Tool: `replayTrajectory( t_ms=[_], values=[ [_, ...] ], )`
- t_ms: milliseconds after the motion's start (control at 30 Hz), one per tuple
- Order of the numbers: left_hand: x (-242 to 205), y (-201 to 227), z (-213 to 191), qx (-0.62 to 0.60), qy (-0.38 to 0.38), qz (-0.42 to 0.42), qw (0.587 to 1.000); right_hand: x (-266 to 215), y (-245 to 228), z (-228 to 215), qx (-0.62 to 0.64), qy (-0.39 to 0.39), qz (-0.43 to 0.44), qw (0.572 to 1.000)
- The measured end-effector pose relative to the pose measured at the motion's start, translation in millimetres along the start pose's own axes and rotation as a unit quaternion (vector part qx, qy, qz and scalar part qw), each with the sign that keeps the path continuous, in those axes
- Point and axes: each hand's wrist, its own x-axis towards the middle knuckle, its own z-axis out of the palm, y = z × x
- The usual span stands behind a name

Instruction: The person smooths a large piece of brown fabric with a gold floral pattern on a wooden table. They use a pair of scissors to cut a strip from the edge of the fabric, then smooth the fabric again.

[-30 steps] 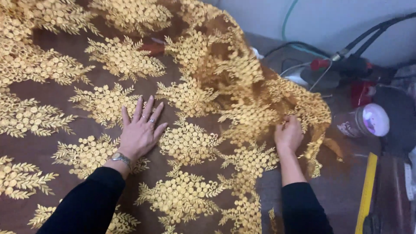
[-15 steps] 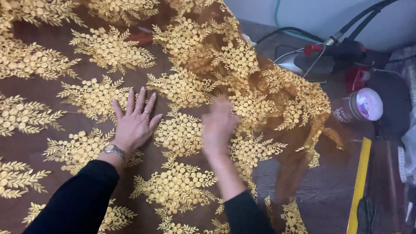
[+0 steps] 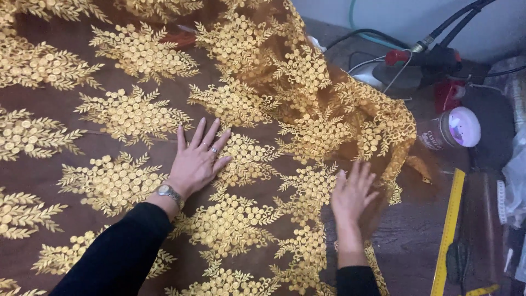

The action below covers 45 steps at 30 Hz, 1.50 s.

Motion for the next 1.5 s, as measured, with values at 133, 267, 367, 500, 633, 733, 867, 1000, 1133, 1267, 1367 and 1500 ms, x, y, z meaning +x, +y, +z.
replayTrajectory(
  t_ms=[133, 267, 367, 500, 633, 733, 867, 1000, 1133, 1267, 1367, 1500],
  values=[
    [-10, 11, -1, -0.001, -0.002, -0.014, 1.0, -9, 13, -12, 0.0, -0.017, 0.022, 1.0],
    [-40, 50, -9, 0.0, 0.029, 0.055, 0.998, -33, -38, -24, 0.047, -0.009, -0.059, 0.997],
    [-60, 77, 10, -0.017, 0.053, 0.087, 0.995, -64, -97, -24, 0.061, -0.037, -0.157, 0.985],
    [-85, 84, 18, -0.017, 0.098, 0.05, 0.994, -95, -136, -15, 0.045, -0.087, -0.221, 0.97],
    [-126, 77, 1, 0.05, 0.194, 0.059, 0.978, -94, -126, -6, -0.019, -0.107, -0.203, 0.973],
    [-122, 47, -31, -0.132, 0.099, 0.077, 0.983, -92, -127, -3, 0.018, -0.092, -0.181, 0.979],
    [-85, -10, -19, -0.061, 0.107, -0.019, 0.992, -107, -169, -7, -0.006, -0.083, -0.248, 0.965],
    [-70, -32, 20, 0.026, 0.123, 0.032, 0.992, -138, -185, 12, -0.063, -0.059, -0.375, 0.923],
    [-67, -32, 15, 0.019, 0.123, 0.033, 0.992, -156, -134, 6, -0.036, -0.08, -0.399, 0.913],
    [-73, -25, 8, -0.005, 0.087, 0.02, 0.996, -154, -79, -6, -0.047, -0.101, -0.318, 0.942],
    [-67, -1, 13, 0.079, 0.15, 0.024, 0.985, -133, -83, -16, 0.02, -0.102, -0.265, 0.959],
    [-73, 59, 10, -0.002, 0.077, 0.09, 0.993, -109, -122, -19, -0.015, -0.119, -0.247, 0.962]
  ],
)
